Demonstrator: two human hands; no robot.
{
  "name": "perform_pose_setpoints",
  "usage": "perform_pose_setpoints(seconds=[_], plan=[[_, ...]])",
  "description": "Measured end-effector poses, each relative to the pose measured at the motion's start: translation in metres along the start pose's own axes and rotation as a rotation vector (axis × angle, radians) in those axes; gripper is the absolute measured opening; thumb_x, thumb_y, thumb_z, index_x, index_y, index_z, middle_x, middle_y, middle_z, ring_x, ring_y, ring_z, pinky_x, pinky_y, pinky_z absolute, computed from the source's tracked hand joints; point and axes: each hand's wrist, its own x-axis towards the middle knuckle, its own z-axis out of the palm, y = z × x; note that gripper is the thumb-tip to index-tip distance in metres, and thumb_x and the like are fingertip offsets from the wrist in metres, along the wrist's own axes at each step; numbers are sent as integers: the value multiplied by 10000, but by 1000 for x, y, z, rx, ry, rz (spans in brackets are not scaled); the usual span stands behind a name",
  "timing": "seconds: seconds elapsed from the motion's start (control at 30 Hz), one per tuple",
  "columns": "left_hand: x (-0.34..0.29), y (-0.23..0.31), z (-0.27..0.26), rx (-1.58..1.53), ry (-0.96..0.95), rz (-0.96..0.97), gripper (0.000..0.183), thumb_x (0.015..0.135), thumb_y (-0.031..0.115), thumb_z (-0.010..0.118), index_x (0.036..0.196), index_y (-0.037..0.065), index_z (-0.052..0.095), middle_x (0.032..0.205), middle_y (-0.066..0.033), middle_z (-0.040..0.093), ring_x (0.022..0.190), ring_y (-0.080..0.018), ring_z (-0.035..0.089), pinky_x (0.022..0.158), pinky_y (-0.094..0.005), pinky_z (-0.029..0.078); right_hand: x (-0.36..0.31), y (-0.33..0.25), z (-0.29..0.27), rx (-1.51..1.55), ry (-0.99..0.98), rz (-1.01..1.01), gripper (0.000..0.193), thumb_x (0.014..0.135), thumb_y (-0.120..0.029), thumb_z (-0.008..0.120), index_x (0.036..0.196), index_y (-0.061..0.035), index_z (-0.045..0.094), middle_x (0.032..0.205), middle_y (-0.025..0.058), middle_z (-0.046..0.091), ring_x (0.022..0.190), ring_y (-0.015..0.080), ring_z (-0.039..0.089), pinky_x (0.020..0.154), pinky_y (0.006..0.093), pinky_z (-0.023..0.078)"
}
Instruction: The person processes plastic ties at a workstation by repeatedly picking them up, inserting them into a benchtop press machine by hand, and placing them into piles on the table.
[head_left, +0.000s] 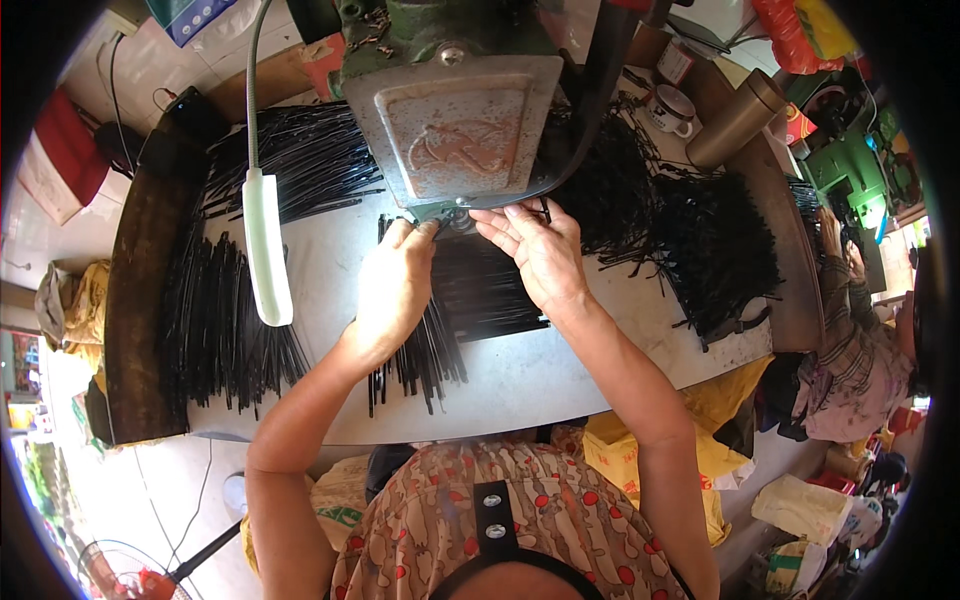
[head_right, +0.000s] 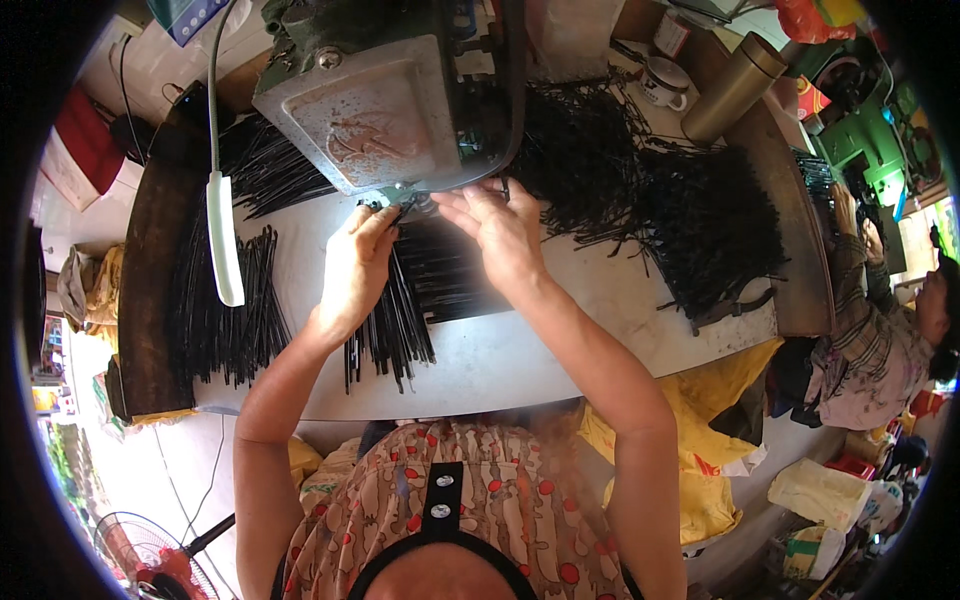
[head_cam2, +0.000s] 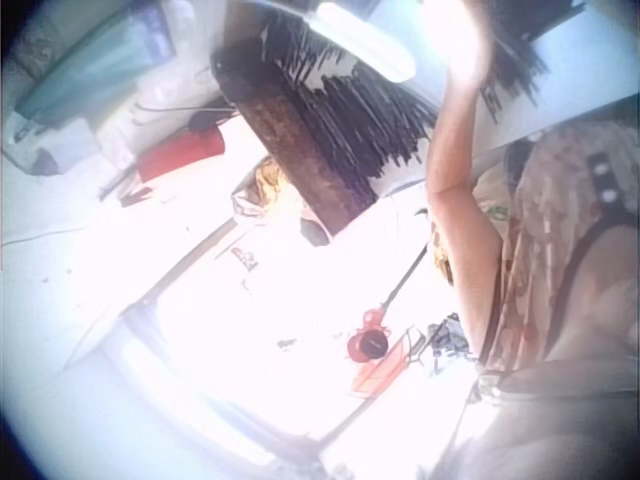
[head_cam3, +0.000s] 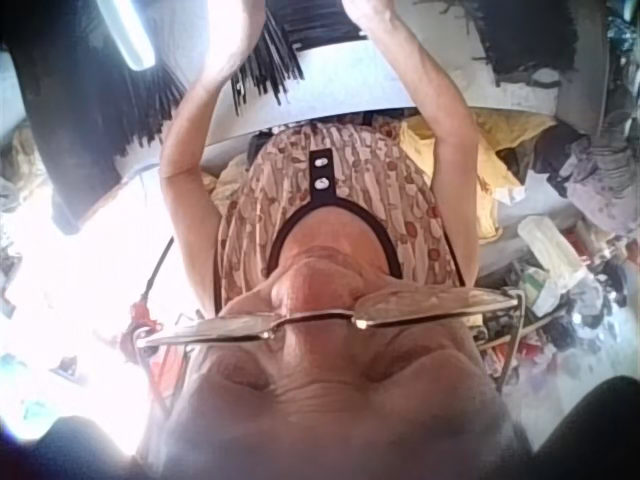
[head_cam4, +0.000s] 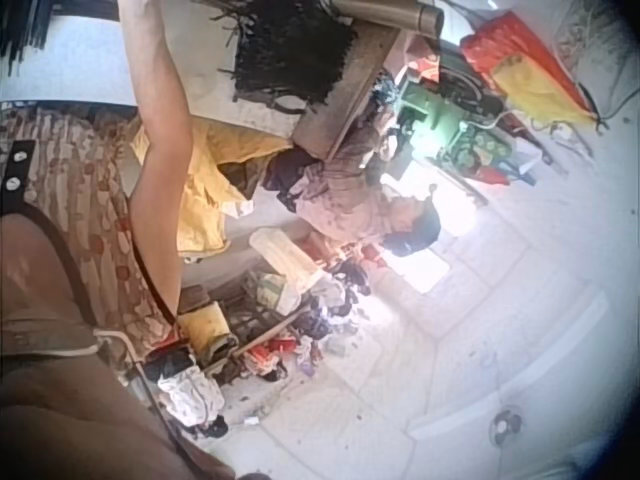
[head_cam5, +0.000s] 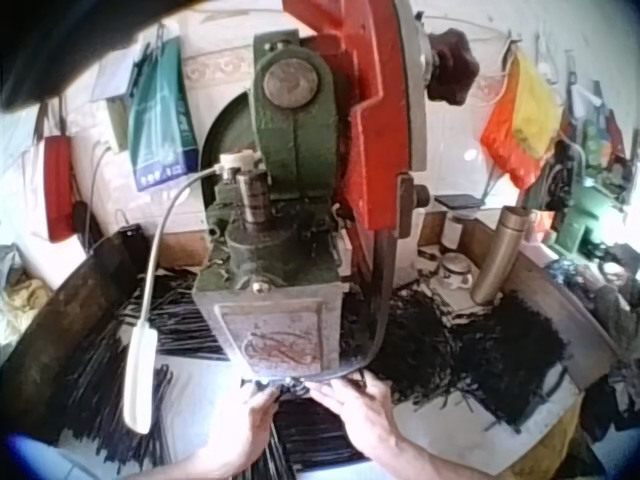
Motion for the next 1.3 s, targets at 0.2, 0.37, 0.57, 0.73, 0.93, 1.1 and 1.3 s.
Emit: perform_pose_setpoints(seconds=[0.2, 0.37, 0.57, 0.73, 0.93, 1.1, 1.3], plan=[[-1, -5, -7, 462, 43, 296, 281, 770, 25, 505, 1050, 13, 530, 782, -170, 518, 680, -293, 558, 588, -348, 474, 0, -5, -2, -40, -15, 10, 95, 860, -25, 440, 917, 45, 467, 927, 160, 558, 891, 291, 589, 815, 390, 491], [4, -26, -45, -215, -325, -179, 193, 836, 157, 530, 840, -25, 591, 620, -62, 561, 454, -97, 488, 398, -222, 364, -1, -19, -15, -156, -69, 95, 80, 833, -67, 505, 819, 11, 516, 844, 129, 583, 782, 232, 615, 696, 319, 518], [-16, -4, -49, -840, -533, -674, 148, 849, 158, 520, 819, 13, 523, 627, -63, 576, 440, -89, 491, 372, -189, 380, -13, -19, -8, -572, -396, 273, 154, 766, -175, 618, 740, -29, 577, 702, 74, 610, 532, 76, 523, 464, 192, 421], [-28, 7, -26, -965, -622, -666, 152, 854, 158, 513, 819, 10, 509, 663, -89, 575, 475, -132, 528, 398, -229, 430, -19, -7, 7, -410, -457, 291, 184, 777, -196, 621, 782, -20, 568, 654, -4, 526, 526, 61, 490, 442, 177, 368], [-23, 17, -26, -911, -574, -617, 152, 850, 156, 523, 778, 22, 514, 650, -78, 563, 465, -113, 513, 388, -201, 407, -15, -16, -2, -147, -442, 360, 165, 804, -168, 589, 855, -13, 562, 764, 55, 583, 597, 97, 564, 545, 202, 473], [-25, 11, -17, -546, -454, -397, 159, 798, 125, 586, 845, -7, 512, 700, -77, 565, 559, -151, 528, 502, -247, 428, -5, -19, -17, -79, -495, 371, 147, 820, -113, 549, 882, 19, 565, 840, 118, 602, 726, 204, 625, 610, 263, 518], [-34, 34, -4, 7, 64, 296, 433, 673, 14, 654, 1066, -12, 474, 1065, -149, 488, 927, -259, 497, 797, -337, 402, 9, -18, -24, 122, -142, 228, 149, 798, -49, 549, 910, 50, 558, 880, 161, 602, 791, 268, 619, 673, 327, 534]])
